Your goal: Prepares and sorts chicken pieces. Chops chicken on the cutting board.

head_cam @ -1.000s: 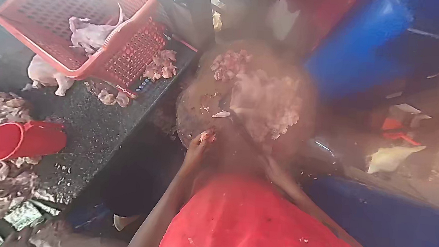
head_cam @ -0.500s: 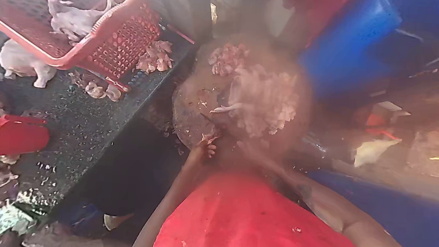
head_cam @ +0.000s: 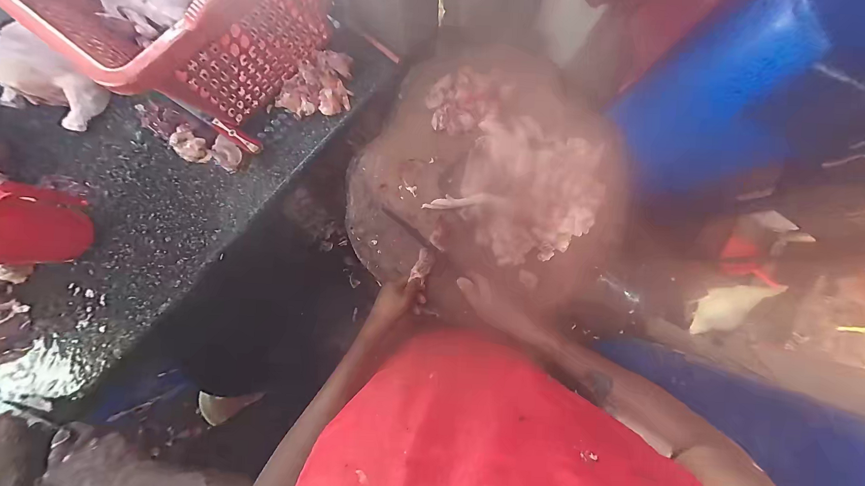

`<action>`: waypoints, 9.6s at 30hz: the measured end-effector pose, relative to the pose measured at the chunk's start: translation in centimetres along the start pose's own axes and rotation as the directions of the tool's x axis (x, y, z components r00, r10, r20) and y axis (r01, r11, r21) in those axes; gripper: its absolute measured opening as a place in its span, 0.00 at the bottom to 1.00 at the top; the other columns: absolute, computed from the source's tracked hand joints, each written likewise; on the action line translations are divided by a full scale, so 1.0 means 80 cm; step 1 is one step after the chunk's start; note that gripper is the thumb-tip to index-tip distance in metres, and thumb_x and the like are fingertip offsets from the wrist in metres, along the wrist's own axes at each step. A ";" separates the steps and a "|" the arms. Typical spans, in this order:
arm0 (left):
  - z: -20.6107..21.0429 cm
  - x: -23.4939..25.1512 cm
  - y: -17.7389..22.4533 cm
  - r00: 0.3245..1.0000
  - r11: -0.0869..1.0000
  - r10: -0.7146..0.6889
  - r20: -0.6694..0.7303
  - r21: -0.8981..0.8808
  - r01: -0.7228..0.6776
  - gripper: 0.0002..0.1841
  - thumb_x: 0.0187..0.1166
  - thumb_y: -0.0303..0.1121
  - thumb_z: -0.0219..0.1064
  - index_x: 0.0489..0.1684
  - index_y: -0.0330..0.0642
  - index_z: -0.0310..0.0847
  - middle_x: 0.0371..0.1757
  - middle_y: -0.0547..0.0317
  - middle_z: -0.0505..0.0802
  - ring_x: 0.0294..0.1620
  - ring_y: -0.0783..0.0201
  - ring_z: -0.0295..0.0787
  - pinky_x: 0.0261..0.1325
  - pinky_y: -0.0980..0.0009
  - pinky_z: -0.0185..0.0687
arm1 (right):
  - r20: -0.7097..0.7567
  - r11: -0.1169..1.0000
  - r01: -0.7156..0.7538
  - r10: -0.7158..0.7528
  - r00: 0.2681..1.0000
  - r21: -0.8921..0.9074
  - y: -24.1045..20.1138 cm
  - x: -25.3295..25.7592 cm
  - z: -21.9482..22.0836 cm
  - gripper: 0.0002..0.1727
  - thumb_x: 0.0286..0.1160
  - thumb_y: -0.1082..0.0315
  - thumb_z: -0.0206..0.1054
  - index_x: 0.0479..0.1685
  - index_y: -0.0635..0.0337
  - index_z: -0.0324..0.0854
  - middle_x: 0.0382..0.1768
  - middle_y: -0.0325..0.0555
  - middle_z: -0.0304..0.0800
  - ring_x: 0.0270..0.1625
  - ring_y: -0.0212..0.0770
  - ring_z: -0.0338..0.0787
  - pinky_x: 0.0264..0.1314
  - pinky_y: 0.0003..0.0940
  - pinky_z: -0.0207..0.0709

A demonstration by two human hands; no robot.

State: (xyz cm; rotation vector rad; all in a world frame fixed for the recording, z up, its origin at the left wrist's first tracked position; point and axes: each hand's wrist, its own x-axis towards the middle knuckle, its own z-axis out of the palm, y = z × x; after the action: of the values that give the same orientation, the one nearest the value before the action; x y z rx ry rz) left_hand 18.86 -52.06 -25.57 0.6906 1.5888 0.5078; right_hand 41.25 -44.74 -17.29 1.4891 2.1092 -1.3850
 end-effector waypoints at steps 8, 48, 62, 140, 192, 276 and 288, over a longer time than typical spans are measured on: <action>-0.002 -0.002 0.013 1.000 0.936 -0.007 -0.012 0.353 0.010 0.23 0.94 0.48 0.50 0.56 0.41 0.86 0.36 0.58 0.96 0.32 0.63 0.93 0.44 0.59 0.91 | 0.014 0.982 0.168 -0.170 0.985 0.088 0.003 -0.006 0.021 0.32 0.94 0.43 0.41 0.67 0.61 0.79 0.42 0.56 0.89 0.45 0.52 0.91 0.53 0.55 0.83; 0.002 0.010 0.066 0.985 0.762 0.029 0.171 0.633 -0.133 0.22 0.86 0.52 0.62 0.66 0.45 0.83 0.52 0.47 0.93 0.53 0.48 0.91 0.61 0.39 0.83 | -0.493 0.855 0.306 -0.069 0.867 0.419 0.077 -0.089 -0.057 0.31 0.93 0.45 0.42 0.58 0.62 0.80 0.27 0.35 0.75 0.26 0.31 0.75 0.32 0.32 0.76; -0.034 0.014 0.045 0.978 0.705 0.113 0.173 0.680 -0.201 0.20 0.86 0.51 0.63 0.62 0.47 0.86 0.53 0.46 0.93 0.57 0.45 0.91 0.65 0.36 0.80 | -0.297 0.995 -0.050 0.072 0.952 0.082 0.075 -0.043 0.001 0.33 0.91 0.41 0.46 0.63 0.62 0.81 0.45 0.55 0.91 0.51 0.52 0.92 0.59 0.55 0.83; -0.053 0.062 0.092 0.924 0.939 0.331 -0.194 0.166 -0.301 0.17 0.91 0.40 0.59 0.70 0.42 0.79 0.57 0.47 0.92 0.48 0.54 0.93 0.55 0.52 0.88 | 0.102 0.998 -0.064 0.062 0.993 0.025 0.091 -0.084 -0.013 0.29 0.91 0.43 0.52 0.61 0.62 0.79 0.43 0.57 0.87 0.46 0.54 0.88 0.55 0.58 0.80; 0.013 0.053 0.092 0.971 0.852 0.178 -0.162 0.519 -0.069 0.27 0.85 0.56 0.61 0.72 0.46 0.80 0.53 0.45 0.94 0.57 0.43 0.92 0.63 0.37 0.81 | -0.461 0.962 0.263 -0.198 0.865 0.080 -0.008 -0.022 -0.017 0.34 0.92 0.42 0.40 0.66 0.62 0.78 0.35 0.47 0.88 0.36 0.43 0.88 0.42 0.45 0.85; -0.061 0.057 0.199 0.884 0.900 0.427 -0.193 -0.004 -0.435 0.15 0.92 0.34 0.54 0.65 0.37 0.81 0.53 0.52 0.94 0.49 0.61 0.93 0.51 0.62 0.89 | -0.232 0.747 -0.096 0.323 0.917 0.658 0.154 -0.061 -0.032 0.29 0.96 0.45 0.37 0.54 0.61 0.76 0.25 0.40 0.71 0.21 0.35 0.72 0.25 0.34 0.72; 0.062 0.257 0.415 0.843 0.299 0.392 0.368 0.816 -0.496 0.20 0.90 0.41 0.56 0.73 0.49 0.83 0.67 0.40 0.90 0.70 0.38 0.85 0.73 0.31 0.73 | 0.135 0.985 -0.167 0.159 0.978 0.050 0.189 -0.111 -0.039 0.30 0.90 0.41 0.51 0.70 0.57 0.78 0.57 0.62 0.90 0.64 0.62 0.89 0.68 0.67 0.76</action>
State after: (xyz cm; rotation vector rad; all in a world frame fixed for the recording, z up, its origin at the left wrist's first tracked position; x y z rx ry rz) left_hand 27.38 -14.23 -18.64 2.0235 1.4707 -0.0740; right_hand 58.89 -47.12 -18.61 1.5116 1.8393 -1.4550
